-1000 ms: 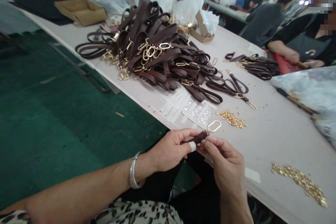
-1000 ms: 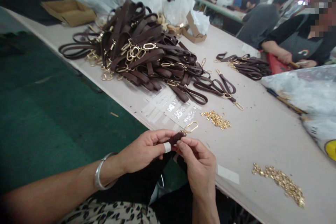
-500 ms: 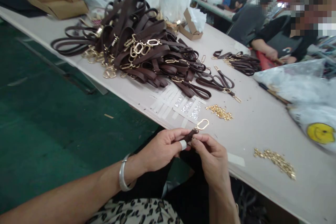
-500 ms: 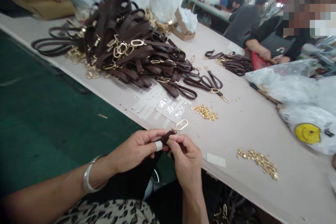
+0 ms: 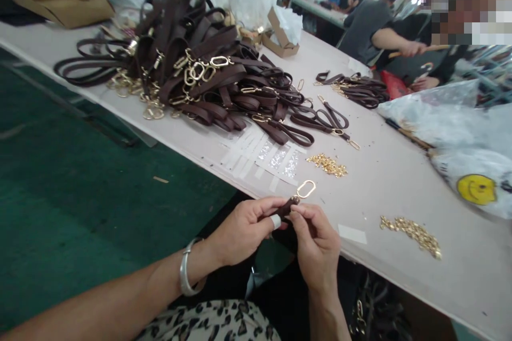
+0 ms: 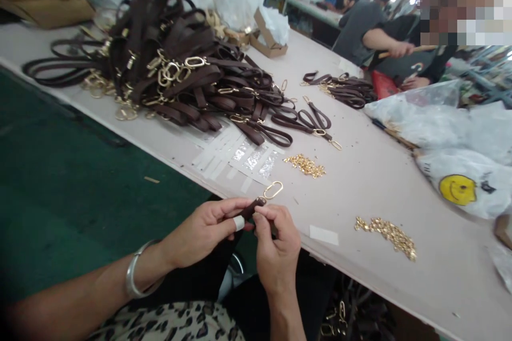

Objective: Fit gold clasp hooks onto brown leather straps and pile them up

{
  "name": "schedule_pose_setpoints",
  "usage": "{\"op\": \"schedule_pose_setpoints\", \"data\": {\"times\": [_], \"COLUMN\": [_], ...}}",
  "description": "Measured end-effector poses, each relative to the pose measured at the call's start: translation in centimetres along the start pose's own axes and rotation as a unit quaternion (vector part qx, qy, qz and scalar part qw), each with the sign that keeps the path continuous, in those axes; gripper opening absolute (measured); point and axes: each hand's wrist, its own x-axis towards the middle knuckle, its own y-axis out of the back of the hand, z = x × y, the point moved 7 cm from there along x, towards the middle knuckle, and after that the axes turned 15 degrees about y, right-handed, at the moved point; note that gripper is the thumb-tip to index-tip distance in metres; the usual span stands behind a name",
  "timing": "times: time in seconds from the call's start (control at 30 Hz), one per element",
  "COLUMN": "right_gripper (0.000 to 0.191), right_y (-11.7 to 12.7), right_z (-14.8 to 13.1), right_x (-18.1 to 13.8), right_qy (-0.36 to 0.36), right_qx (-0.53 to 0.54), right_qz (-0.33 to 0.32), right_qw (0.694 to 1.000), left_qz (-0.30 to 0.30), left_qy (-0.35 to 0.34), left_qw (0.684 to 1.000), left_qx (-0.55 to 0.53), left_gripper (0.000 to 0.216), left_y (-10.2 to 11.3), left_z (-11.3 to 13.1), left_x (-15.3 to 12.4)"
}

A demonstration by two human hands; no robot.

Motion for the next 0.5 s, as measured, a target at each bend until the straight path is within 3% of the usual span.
{"op": "schedule_pose_setpoints", "data": {"times": [0.23, 0.37, 0.5], "right_gripper": [0.011, 0.012, 0.015], "right_y": [-0.4, -0.4, -0.3], "right_z": [1.2, 1.1, 1.0], "right_x": [-1.3, -1.4, -1.7], "right_qy": [-0.151, -0.164, -0.174], "right_qx": [0.152, 0.158, 0.154], "right_qz": [0.035, 0.044, 0.059], "right_qw": [0.976, 0.973, 0.971], "left_qz": [0.039, 0.053, 0.033], "left_qy": [-0.098, -0.089, -0.050], "left_qw": [0.979, 0.973, 0.984], "left_qx": [0.173, 0.206, 0.171], "left_gripper": [0.043, 0.041, 0.043], "left_y": [0.5, 0.5, -0.6], "left_z": [1.3, 0.7, -0.3], "left_x": [-1.2, -1.2, -1.3]}}
